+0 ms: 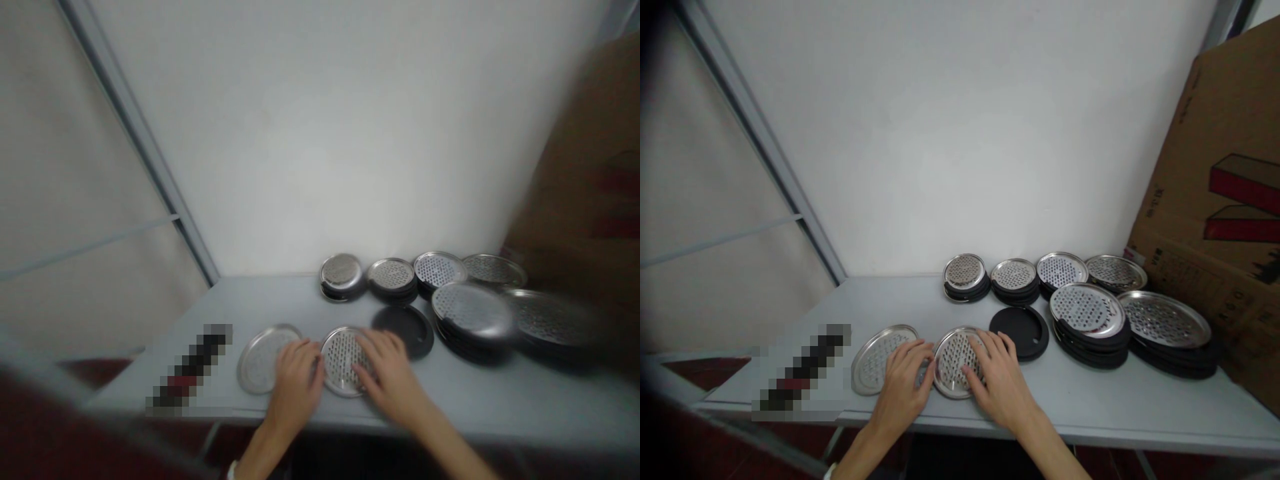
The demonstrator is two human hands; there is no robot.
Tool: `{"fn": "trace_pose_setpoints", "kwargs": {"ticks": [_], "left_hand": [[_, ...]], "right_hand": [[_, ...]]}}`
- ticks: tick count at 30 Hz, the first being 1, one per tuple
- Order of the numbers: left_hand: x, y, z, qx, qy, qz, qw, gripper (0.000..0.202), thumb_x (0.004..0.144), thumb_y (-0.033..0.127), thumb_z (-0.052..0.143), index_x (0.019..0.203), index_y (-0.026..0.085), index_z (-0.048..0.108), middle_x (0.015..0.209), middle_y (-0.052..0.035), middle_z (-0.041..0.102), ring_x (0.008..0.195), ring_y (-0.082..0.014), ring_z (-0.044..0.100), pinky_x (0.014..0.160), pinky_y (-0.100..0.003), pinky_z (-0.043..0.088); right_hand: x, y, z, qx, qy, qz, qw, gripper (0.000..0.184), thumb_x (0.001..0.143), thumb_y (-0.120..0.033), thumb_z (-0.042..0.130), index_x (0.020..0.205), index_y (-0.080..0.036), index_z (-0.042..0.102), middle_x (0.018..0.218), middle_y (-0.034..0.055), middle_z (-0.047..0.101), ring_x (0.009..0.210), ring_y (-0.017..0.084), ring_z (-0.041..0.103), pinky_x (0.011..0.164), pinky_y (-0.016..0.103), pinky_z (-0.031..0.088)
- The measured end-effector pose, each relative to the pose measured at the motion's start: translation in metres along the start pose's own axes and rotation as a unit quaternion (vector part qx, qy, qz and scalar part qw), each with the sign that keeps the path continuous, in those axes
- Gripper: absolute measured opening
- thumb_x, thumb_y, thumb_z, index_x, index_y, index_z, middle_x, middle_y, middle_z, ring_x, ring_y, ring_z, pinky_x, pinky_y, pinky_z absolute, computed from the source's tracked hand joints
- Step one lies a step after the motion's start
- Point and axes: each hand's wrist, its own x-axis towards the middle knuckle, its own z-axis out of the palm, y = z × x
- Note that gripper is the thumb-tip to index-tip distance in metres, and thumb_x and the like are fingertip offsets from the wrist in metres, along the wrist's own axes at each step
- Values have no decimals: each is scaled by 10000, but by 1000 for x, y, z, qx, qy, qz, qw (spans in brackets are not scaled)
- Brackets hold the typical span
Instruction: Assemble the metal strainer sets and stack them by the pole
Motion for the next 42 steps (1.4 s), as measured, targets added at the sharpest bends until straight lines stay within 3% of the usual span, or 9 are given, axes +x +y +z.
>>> {"fn": "trace_pose_setpoints", "kwargs": {"ticks": [4,8,15,21,26,32,35,39,42], "left_hand": [[-8,-15,-1,24,33,-16,999,182,967,232,508,939,222,688,1101,-86,774,1105,-298,666,966,-467,463],[-11,-43,-9,37,54,-27,998,177,948,285,547,912,217,706,1083,-87,777,1063,-294,671,938,-434,455],[-27,-92,-47,46,67,-72,994,237,919,400,576,854,212,703,927,-78,767,943,-281,665,916,-396,470],[-54,-117,-68,84,41,-166,982,317,900,479,528,861,212,695,923,-82,753,883,-287,654,859,-387,478],[-63,-123,-68,81,28,-172,981,346,896,507,521,909,211,701,975,-96,762,951,-300,682,916,-403,485],[-61,-119,-61,82,2,-217,973,365,864,527,509,914,223,704,960,-100,785,937,-326,705,905,-415,506],[-52,-118,-60,72,-18,-259,963,392,846,529,505,1014,221,678,961,-88,779,865,-301,720,821,-373,534],[-36,-120,-57,45,-70,-317,945,529,827,534,478,1202,181,600,744,-29,706,667,-263,689,665,-336,514],[-25,-126,-52,24,-91,-340,936,592,793,495,465,1246,133,583,687,-26,674,672,-279,682,652,-348,496]], "right_hand": [[3,22,-7,-46,35,68,996,311,1005,-265,513,1284,-184,624,1328,141,645,1255,332,535,1089,545,348],[3,39,-17,-72,20,130,989,256,976,-255,558,1192,-170,667,1306,162,643,1231,361,534,1046,551,381],[-1,32,-51,1,-98,70,993,248,879,-235,700,1126,-214,692,1373,120,600,1291,342,489,1050,501,390],[-2,15,-55,-13,-196,51,979,191,859,-126,654,1021,-207,713,1172,101,691,1076,308,593,922,460,430],[-4,10,-48,-6,-165,31,986,191,883,-124,646,1038,-216,708,1175,86,703,1166,310,564,995,488,370],[-3,15,-42,42,-167,43,984,204,877,-63,618,1010,-190,706,1195,80,712,1140,272,620,1002,429,403],[-2,13,-42,53,-161,48,984,240,872,-54,615,1046,-190,710,1231,89,703,1170,278,618,1018,426,415],[-1,5,-49,59,-164,58,983,259,842,-113,694,1093,-177,717,1257,122,689,1202,312,606,1047,453,423],[-1,2,-51,56,-163,64,983,277,838,-174,745,1113,-158,718,1255,153,679,1204,334,602,1049,469,433]]}}
